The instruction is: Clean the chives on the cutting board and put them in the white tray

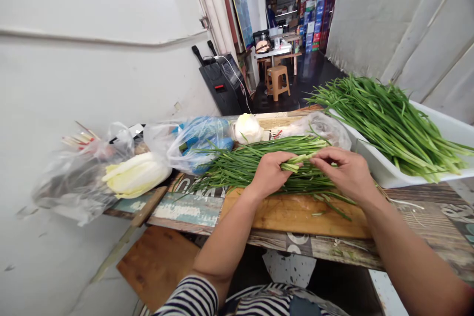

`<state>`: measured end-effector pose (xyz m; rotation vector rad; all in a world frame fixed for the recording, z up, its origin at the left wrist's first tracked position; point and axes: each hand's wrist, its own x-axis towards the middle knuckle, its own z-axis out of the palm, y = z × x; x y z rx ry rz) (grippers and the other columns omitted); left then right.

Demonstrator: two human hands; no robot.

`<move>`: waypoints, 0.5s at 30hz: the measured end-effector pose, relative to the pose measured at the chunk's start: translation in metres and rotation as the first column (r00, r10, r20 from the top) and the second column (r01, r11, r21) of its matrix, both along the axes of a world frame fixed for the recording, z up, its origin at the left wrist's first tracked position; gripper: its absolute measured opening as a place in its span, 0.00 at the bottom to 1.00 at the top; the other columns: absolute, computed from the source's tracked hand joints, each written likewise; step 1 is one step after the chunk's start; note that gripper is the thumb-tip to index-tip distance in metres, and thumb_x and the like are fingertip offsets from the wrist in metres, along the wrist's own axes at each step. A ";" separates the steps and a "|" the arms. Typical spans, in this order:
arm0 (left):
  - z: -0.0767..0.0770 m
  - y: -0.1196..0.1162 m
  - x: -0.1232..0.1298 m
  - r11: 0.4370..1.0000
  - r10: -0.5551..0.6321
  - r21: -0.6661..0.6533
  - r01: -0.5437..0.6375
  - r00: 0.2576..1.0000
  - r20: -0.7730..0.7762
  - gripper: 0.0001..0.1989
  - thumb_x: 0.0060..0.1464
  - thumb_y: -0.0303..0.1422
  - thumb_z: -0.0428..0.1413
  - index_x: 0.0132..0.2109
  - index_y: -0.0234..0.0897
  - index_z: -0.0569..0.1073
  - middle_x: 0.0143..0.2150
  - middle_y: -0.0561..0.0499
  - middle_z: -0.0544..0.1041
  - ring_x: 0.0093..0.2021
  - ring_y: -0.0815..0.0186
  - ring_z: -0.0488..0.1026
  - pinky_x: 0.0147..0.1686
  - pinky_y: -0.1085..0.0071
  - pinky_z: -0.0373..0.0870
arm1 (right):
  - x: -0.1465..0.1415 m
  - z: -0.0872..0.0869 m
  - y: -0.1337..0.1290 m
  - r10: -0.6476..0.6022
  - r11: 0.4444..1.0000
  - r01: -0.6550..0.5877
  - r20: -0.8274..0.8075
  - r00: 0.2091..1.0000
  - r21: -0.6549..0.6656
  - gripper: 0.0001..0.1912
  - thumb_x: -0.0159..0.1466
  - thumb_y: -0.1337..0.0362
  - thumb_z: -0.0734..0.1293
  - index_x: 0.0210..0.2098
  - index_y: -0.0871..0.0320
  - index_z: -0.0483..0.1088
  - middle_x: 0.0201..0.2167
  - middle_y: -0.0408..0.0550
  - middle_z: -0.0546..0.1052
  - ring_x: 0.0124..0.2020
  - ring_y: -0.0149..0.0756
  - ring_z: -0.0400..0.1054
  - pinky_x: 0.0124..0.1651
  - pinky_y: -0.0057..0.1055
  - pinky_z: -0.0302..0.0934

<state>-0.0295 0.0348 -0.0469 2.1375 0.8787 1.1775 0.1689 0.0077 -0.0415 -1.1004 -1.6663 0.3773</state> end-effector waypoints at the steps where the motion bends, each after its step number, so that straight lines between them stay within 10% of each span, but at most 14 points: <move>1: 0.000 0.000 0.000 1.000 -0.001 -0.004 0.001 1.000 0.002 0.06 0.56 0.31 0.61 0.38 0.37 0.82 0.36 0.49 0.83 0.36 0.65 0.79 0.39 0.73 0.72 | 0.007 0.001 0.001 -0.071 0.997 0.072 -0.038 0.997 0.011 0.08 0.61 0.57 0.69 0.30 0.55 0.76 0.28 0.45 0.78 0.29 0.35 0.70 0.33 0.32 0.63; 7: -0.002 0.000 0.001 1.000 0.002 -0.010 -0.002 1.000 0.002 0.06 0.55 0.30 0.61 0.39 0.37 0.83 0.36 0.49 0.83 0.35 0.66 0.79 0.39 0.73 0.73 | 0.033 0.009 -0.002 -0.294 0.955 0.295 0.253 0.922 0.033 0.21 0.62 0.50 0.68 0.19 0.55 0.69 0.16 0.43 0.69 0.18 0.32 0.59 0.25 0.33 0.54; 12: -0.001 -0.001 0.001 0.999 -0.016 0.052 0.018 0.999 -0.032 0.09 0.53 0.25 0.59 0.40 0.37 0.83 0.35 0.50 0.82 0.34 0.68 0.77 0.36 0.75 0.70 | 0.020 0.010 -0.005 -0.100 0.958 -0.026 0.418 0.903 0.285 0.09 0.65 0.58 0.66 0.40 0.56 0.74 0.41 0.52 0.78 0.40 0.41 0.72 0.42 0.37 0.66; 15: 0.002 -0.002 0.000 0.998 -0.033 0.060 0.035 0.999 -0.039 0.11 0.53 0.23 0.58 0.40 0.37 0.83 0.34 0.51 0.82 0.33 0.70 0.76 0.36 0.77 0.69 | 0.014 0.004 -0.002 -0.117 0.917 -0.107 0.515 0.849 0.385 0.06 0.67 0.64 0.65 0.39 0.56 0.74 0.38 0.51 0.79 0.39 0.39 0.71 0.42 0.35 0.66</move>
